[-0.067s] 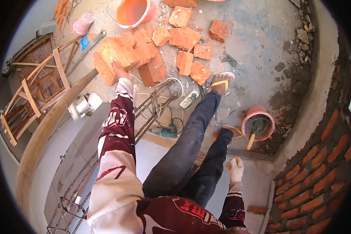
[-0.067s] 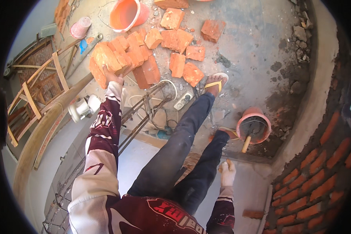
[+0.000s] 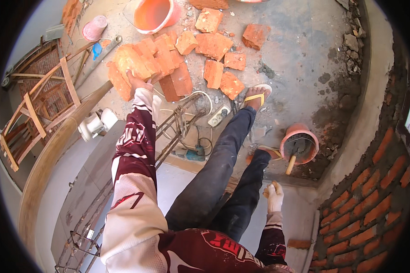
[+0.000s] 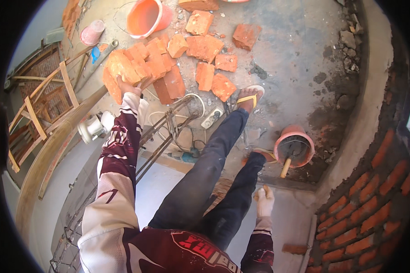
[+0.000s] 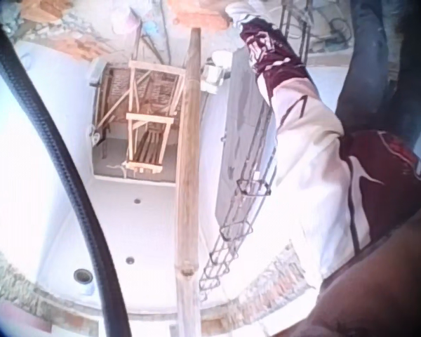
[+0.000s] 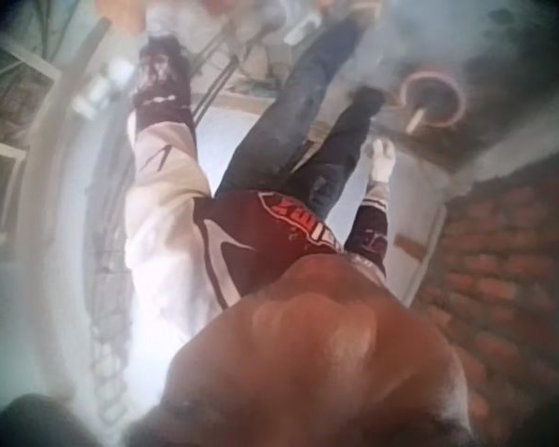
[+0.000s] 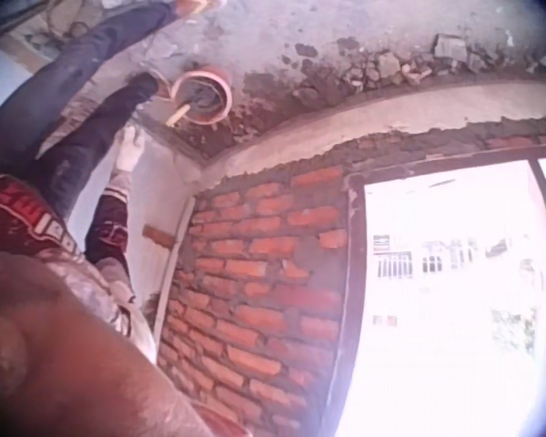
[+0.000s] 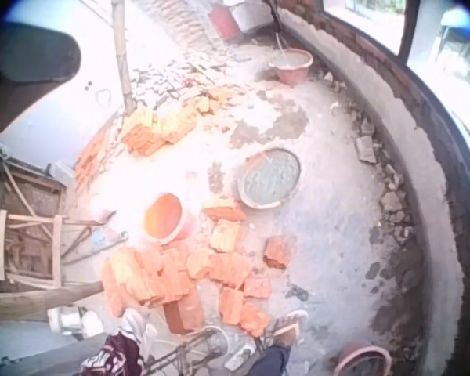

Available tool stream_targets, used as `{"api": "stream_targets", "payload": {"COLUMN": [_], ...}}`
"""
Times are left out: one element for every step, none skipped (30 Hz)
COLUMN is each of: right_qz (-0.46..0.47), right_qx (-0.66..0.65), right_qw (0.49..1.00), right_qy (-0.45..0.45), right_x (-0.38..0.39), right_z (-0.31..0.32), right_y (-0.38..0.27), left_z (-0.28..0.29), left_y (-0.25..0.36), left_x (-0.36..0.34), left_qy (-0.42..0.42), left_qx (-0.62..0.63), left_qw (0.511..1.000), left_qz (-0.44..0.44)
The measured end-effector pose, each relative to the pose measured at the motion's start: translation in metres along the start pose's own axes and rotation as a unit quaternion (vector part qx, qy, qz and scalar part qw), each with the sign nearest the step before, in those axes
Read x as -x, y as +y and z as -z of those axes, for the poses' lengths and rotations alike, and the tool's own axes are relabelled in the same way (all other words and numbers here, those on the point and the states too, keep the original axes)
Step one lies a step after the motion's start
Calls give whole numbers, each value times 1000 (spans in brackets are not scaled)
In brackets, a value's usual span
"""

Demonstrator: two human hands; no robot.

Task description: The person scoops mortar from a bucket with a trowel and applies it to a brick wall, then places bricks on top of the mortar. The person repeats this process, adding mortar and bricks to extend the wall.

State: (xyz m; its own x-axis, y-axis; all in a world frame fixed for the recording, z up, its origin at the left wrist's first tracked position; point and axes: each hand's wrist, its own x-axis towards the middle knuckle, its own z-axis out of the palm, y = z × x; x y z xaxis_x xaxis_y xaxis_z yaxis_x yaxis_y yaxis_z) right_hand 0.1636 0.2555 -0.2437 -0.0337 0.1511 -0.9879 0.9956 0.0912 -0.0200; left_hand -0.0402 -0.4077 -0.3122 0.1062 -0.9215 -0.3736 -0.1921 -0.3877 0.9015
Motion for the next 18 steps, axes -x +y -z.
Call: {"api": "stream_targets", "payload": {"right_qz": [7,10,-19,19,27,73,34,47,79,116,103,157,123,91,89,97,105,99], "right_qx": [-2,-2,11,4,5,-6,24,39,158,177,222,230,221,174,174,189,193,191], "right_qw": [1000,1000,999,1000,999,997,999,998,984,977,969,959,967,980,980,976,975,976], "right_qy": [-2,3,33,-9,-17,-18,-20,-8,36,32,38,54,41,32,23,36,40,43], "right_x": [-1,-2,-4,-4,-5,-2,-5,-3,-5,-1,-1,1,1,2,1,-2,-7,-14], "right_z": [-1,0,-1,0,-1,0,-3,-3,-3,-1,-1,-1,1,-1,-1,-5,-7,-13], "right_y": [-2,-4,-5,-5,-6,-5,-6,-6,-8,-9,-12,-15,-16,-18,-17,-17,-17,-18], "left_z": [0,-2,-5,-7,-15,-27,-37,-49,-65,-84,-102,-118,-131,-142,-143,-143,-138,-131], "left_y": [6,11,13,13,8,-2,-7,-14,-27,-40,-52,-63,-74,-82,-86,-91,-93,-95], "left_x": [-5,-10,-14,-16,-17,-17,-14,-9,5,24,49,76,106,137,163,188,213,234], "left_qy": [-46,-87,-119,-130,-130,-143,-151,-217,-256,-291,-319,-346,-372,-399,-423,-446,-466,-480], "left_qx": [8,18,-3,-57,-106,-175,-231,-302,-337,-352,-362,-361,-358,-357,-357,-356,-356,-357], "left_qw": [998,994,988,988,985,974,961,924,901,883,869,861,853,843,832,821,807,794], "left_qz": [34,61,93,64,33,-26,-31,-84,-97,-104,-107,-97,-77,-44,-9,29,67,108]}}
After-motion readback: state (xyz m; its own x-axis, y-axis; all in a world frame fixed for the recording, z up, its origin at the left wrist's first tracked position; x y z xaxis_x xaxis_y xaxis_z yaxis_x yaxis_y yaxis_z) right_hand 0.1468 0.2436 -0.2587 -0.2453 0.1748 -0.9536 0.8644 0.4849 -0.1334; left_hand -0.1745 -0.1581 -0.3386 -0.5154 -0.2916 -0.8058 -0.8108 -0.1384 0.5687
